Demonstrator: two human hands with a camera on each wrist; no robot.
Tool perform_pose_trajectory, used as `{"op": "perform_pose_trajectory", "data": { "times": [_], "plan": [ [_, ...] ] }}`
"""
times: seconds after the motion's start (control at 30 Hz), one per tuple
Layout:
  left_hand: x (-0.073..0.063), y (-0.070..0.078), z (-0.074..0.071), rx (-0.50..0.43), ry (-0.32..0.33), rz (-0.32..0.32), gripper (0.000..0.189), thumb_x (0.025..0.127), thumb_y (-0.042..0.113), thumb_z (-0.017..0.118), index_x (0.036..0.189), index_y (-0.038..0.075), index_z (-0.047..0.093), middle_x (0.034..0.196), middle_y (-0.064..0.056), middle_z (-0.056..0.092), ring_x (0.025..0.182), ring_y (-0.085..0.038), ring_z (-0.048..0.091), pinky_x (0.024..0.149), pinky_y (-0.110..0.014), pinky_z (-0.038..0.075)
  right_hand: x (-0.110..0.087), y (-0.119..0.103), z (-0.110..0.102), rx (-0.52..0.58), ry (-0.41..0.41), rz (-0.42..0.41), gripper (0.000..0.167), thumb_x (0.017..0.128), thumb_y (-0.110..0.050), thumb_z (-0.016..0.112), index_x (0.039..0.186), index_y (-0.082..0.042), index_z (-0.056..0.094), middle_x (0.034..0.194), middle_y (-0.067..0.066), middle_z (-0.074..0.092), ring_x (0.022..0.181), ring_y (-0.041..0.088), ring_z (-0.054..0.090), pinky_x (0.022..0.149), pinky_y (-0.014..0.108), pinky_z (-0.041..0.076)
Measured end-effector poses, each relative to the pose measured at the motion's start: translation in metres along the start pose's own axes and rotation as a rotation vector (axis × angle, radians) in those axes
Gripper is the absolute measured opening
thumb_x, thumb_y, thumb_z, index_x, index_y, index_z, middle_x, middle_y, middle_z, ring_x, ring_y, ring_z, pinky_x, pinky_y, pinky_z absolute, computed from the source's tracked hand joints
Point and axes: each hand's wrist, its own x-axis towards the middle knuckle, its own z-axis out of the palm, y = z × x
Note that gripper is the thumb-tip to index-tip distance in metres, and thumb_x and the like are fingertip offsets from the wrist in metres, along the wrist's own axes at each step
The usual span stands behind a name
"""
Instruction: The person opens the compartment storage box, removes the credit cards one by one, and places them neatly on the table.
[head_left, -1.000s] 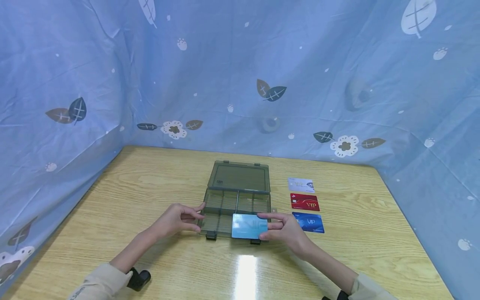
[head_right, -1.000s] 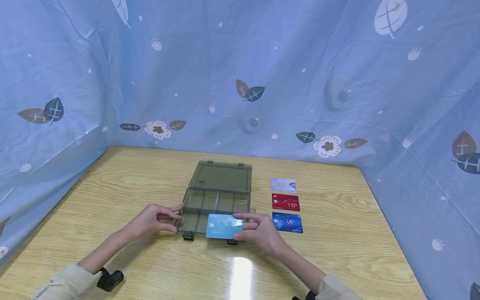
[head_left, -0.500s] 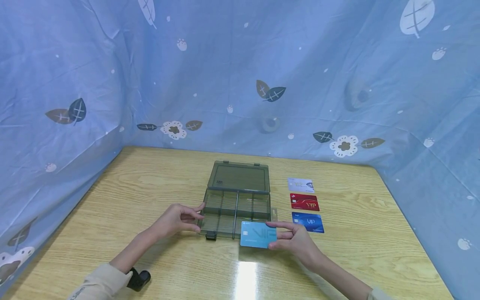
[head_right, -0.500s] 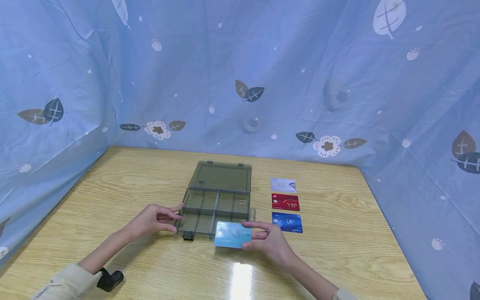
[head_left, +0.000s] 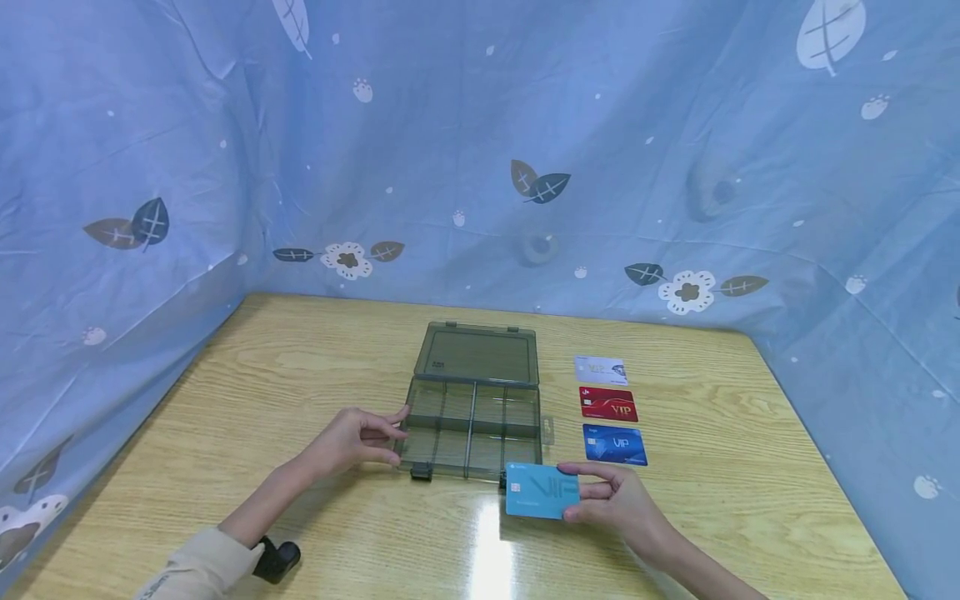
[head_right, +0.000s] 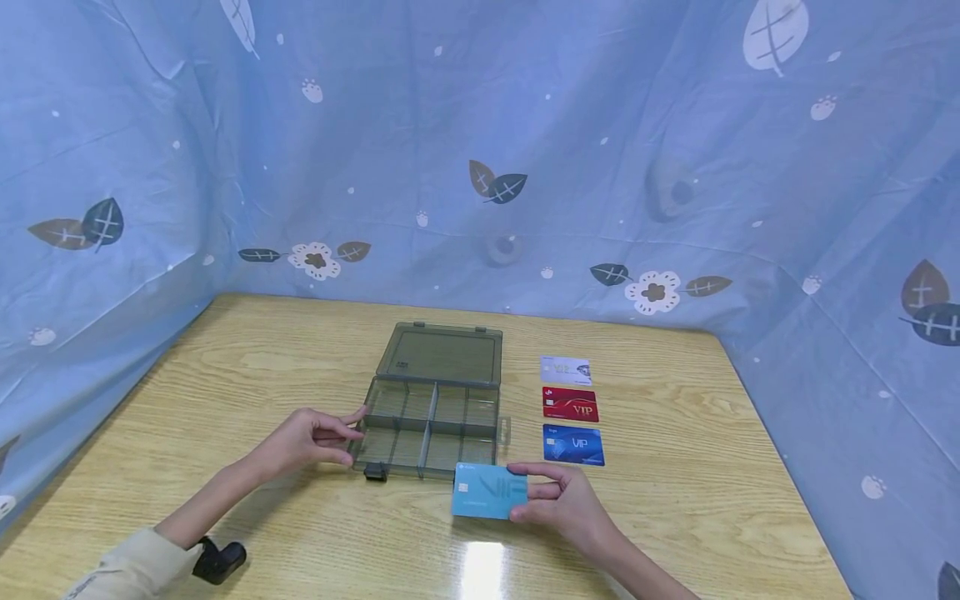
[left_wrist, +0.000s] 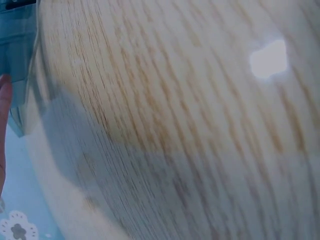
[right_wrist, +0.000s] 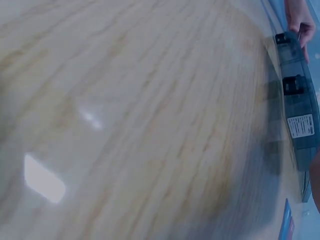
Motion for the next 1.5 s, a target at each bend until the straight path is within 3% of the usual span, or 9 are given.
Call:
{"op": "perform_pose_trajectory", "data": {
  "times": [0.2,0.43,0.63,0.77,1.0,1.17,1.37,1.5],
  "plan": [
    [-0.001,0.000,0.000,-0.006,0.001,-0.007,0.034,0.074,0.011,0.079,0.103,-0.004,0.071,0.137,-0.027,0.044,0.113,-0.033,0.059,0.089,-0.032,0.054,-0.006,0.005,-0.005,0.025,0.000,0.030,0.060,0.079,-0.008,0.079,0.131,0.005,0.053,0.097,0.016,0.072,0.089,0.020,0.070,0.081,0.027,0.058],
    [0.000,0.001,0.000,0.017,0.002,0.007,0.033,0.075,0.012,0.079,0.103,-0.004,0.071,0.136,-0.028,0.046,0.114,-0.034,0.058,0.088,-0.031,0.054,-0.013,0.014,-0.018,-0.001,-0.037,-0.012,0.061,0.081,-0.009,0.077,0.132,0.011,0.049,0.101,0.017,0.072,0.095,0.021,0.069,0.082,0.028,0.058],
    [0.000,0.001,0.000,0.018,0.004,0.010,0.033,0.075,0.011,0.079,0.102,-0.004,0.071,0.135,-0.028,0.046,0.115,-0.036,0.057,0.087,-0.032,0.055,-0.019,0.022,-0.030,0.031,-0.053,-0.029,0.046,0.084,-0.005,0.074,0.128,-0.006,0.060,0.098,0.012,0.073,0.094,0.018,0.069,0.081,0.027,0.058],
    [0.000,0.001,0.000,0.021,0.001,0.007,0.033,0.075,0.011,0.079,0.103,-0.004,0.071,0.135,-0.028,0.046,0.115,-0.035,0.057,0.088,-0.032,0.054,-0.021,0.028,-0.035,0.051,-0.061,-0.034,0.045,0.085,-0.004,0.072,0.128,-0.008,0.061,0.100,0.012,0.073,0.095,0.017,0.069,0.081,0.026,0.057],
    [0.000,0.000,0.001,0.017,0.004,0.005,0.035,0.073,0.012,0.080,0.103,-0.004,0.071,0.136,-0.027,0.045,0.114,-0.034,0.058,0.089,-0.032,0.054,-0.023,0.032,-0.044,0.048,-0.057,-0.011,0.042,0.083,-0.003,0.073,0.115,-0.028,0.067,0.097,0.009,0.074,0.093,0.012,0.068,0.081,0.024,0.057],
    [-0.001,0.000,0.001,0.029,0.005,0.014,0.034,0.074,0.012,0.080,0.103,-0.004,0.071,0.136,-0.027,0.045,0.112,-0.033,0.059,0.088,-0.032,0.054,-0.027,0.033,-0.051,0.024,-0.048,-0.028,0.043,0.083,-0.003,0.073,0.114,-0.032,0.066,0.097,0.008,0.074,0.093,0.011,0.068,0.082,0.023,0.057],
    [-0.002,0.001,0.001,0.010,0.008,-0.005,0.036,0.073,0.012,0.080,0.103,-0.004,0.071,0.137,-0.027,0.044,0.112,-0.034,0.059,0.088,-0.032,0.055,-0.030,0.036,-0.056,0.040,-0.045,-0.003,0.043,0.084,-0.002,0.073,0.114,-0.032,0.067,0.099,0.008,0.073,0.096,0.011,0.068,0.084,0.023,0.056],
    [-0.001,0.001,0.001,0.006,0.008,-0.012,0.036,0.073,0.013,0.080,0.104,-0.005,0.071,0.137,-0.027,0.044,0.112,-0.034,0.060,0.088,-0.032,0.054,-0.032,0.036,-0.060,0.012,-0.010,0.032,0.043,0.085,-0.005,0.073,0.125,-0.017,0.064,0.097,0.007,0.074,0.091,0.007,0.066,0.084,0.020,0.055]
  ]
}}
